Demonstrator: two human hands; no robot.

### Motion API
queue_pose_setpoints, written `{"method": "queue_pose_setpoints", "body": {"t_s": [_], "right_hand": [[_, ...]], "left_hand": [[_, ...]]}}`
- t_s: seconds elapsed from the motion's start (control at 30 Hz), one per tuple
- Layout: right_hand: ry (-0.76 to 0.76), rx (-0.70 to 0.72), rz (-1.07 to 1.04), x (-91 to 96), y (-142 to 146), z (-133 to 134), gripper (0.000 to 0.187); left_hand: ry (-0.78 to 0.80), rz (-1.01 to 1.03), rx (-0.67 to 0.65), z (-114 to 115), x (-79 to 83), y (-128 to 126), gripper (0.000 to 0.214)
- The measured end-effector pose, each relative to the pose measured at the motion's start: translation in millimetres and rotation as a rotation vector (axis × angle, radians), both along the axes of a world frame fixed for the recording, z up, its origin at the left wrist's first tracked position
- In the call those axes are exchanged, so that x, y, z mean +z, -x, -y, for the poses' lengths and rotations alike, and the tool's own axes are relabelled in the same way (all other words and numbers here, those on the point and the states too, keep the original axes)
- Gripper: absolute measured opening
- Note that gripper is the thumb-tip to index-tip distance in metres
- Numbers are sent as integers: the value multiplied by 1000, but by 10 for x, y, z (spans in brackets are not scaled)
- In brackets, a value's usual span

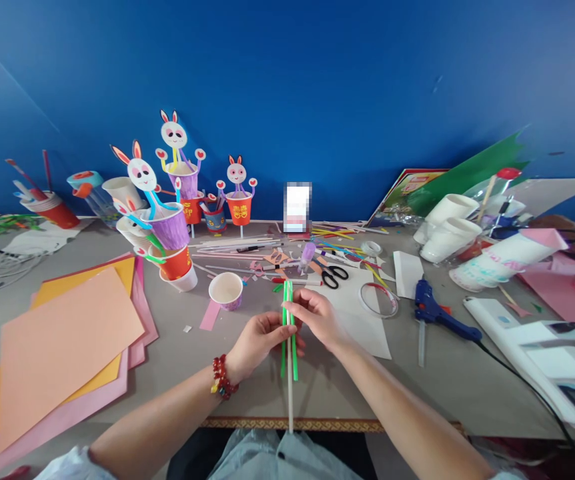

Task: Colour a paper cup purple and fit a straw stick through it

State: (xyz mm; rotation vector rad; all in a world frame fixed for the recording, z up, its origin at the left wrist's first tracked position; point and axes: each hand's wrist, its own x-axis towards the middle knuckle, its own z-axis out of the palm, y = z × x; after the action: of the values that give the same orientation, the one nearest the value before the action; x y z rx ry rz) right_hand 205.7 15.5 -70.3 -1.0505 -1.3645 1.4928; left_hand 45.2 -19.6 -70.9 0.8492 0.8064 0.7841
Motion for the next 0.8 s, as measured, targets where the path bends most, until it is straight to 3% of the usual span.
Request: {"method": "queue_pose_setpoints", "body": {"t_s": [0.47,0.63,0.8], "right_hand": [[-95,-395,-143,-55,-112,-132,29],[-89,-434,-145,-47,-111,-169,32],[-103,-383,-109,-32,-92,-149,33]], "left_hand": [[5,12,-191,36,-48,17,40],[-23,41,-272,41,-79,24,37],[-42,11,-251,47,-77,7,36]]}}
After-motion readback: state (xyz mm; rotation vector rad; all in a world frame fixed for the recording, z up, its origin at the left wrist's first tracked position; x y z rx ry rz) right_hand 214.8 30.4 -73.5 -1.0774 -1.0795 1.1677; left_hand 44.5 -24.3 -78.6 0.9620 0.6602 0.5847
